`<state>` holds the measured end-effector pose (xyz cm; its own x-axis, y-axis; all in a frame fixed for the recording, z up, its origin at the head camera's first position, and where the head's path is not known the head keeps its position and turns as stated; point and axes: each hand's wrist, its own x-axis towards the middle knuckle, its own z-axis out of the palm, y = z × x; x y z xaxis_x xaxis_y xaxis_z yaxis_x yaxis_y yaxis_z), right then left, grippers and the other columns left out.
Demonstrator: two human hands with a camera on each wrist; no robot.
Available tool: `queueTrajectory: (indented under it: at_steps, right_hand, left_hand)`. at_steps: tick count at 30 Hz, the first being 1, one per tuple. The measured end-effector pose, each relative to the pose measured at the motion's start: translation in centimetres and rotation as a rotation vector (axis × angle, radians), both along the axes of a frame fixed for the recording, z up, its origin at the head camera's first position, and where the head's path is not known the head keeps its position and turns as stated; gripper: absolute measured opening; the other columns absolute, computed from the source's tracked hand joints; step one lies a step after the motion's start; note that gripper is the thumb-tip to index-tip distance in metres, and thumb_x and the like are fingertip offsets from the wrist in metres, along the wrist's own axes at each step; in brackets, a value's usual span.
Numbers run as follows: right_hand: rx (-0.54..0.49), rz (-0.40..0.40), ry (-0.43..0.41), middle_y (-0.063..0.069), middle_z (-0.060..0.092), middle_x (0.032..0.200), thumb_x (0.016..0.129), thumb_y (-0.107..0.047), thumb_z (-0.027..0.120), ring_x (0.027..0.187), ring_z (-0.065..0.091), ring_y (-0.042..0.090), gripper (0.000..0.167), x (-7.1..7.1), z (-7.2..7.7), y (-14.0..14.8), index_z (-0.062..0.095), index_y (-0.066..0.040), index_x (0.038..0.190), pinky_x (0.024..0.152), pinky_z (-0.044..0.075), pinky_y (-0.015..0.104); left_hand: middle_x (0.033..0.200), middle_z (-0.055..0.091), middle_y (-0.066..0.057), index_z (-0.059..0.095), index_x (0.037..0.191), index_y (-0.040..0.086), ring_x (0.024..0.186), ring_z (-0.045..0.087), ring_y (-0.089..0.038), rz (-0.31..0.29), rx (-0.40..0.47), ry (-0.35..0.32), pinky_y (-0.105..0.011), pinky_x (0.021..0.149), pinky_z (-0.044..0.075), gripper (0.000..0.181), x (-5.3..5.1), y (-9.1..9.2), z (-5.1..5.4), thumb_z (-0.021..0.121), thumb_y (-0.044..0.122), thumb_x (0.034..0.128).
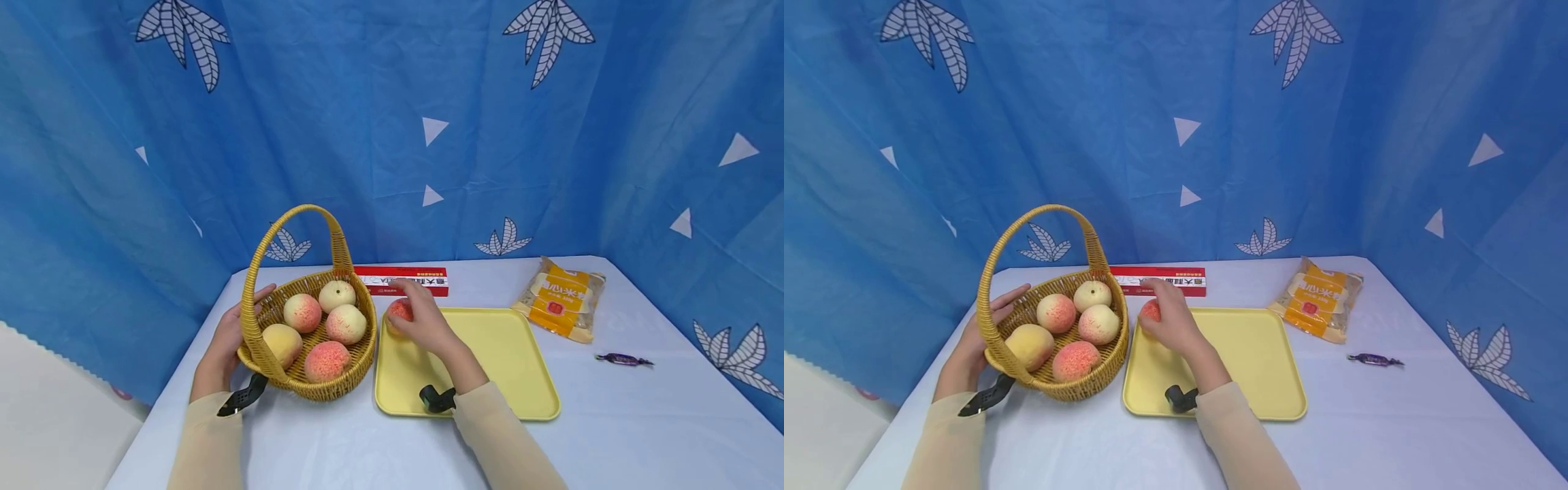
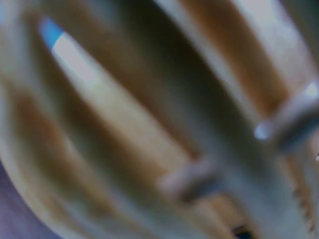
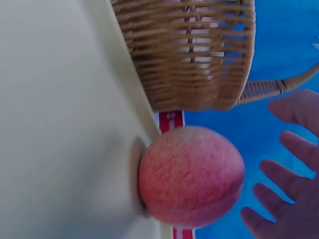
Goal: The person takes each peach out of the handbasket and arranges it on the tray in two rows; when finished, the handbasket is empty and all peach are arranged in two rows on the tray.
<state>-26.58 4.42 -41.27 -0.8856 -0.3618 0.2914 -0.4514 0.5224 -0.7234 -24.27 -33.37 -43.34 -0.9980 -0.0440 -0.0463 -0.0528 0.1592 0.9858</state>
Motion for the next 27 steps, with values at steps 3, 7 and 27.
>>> queueTrajectory:
  at_steps: [3, 7, 27]
  right_hand:
    - [-0.039, 0.018, 0.059, 0.002, 0.05, 0.146, 0.091, -0.013, 0.068, 0.136, 0.045, 0.023, 0.054, 0.5, 0.5, -0.8, 0.05, -0.019, 0.141, 0.112, 0.043, 0.05]
    - [-0.084, 0.062, 0.12, 0.003, 0.053, 0.143, 0.093, -0.01, 0.066, 0.12, 0.054, 0.023, 0.047, 1.4, 0.8, -2.0, 0.054, -0.017, 0.138, 0.107, 0.045, 0.049]
    - [0.009, 0.239, 0.129, 0.001, 0.062, 0.131, 0.096, -0.016, 0.066, 0.117, 0.061, 0.02, 0.039, 4.2, 0.1, -6.1, 0.056, -0.018, 0.134, 0.097, 0.053, 0.039]
  left_hand:
    - [0.166, 0.026, -0.004, 0.038, 0.155, 0.029, 0.153, 0.018, -0.028, 0.001, 0.001, -0.003, -0.048, 0.12, 0.019, 0.047, 0.0, -0.1, 0.0, 0.04, 0.03, 0.1082]
    - [0.166, 0.026, -0.005, 0.037, 0.155, 0.029, 0.152, 0.021, -0.027, 0.008, 0.006, -0.025, -0.037, 0.114, 0.026, 0.047, 0.0, 0.0, 0.1, 0.038, 0.029, 0.1084]
    - [0.166, 0.027, 0.002, 0.041, 0.153, 0.028, 0.154, 0.018, -0.023, 0.022, 0.026, -0.039, -0.032, 0.113, 0.028, 0.045, -0.1, 0.0, 0.0, 0.039, 0.029, 0.1081]
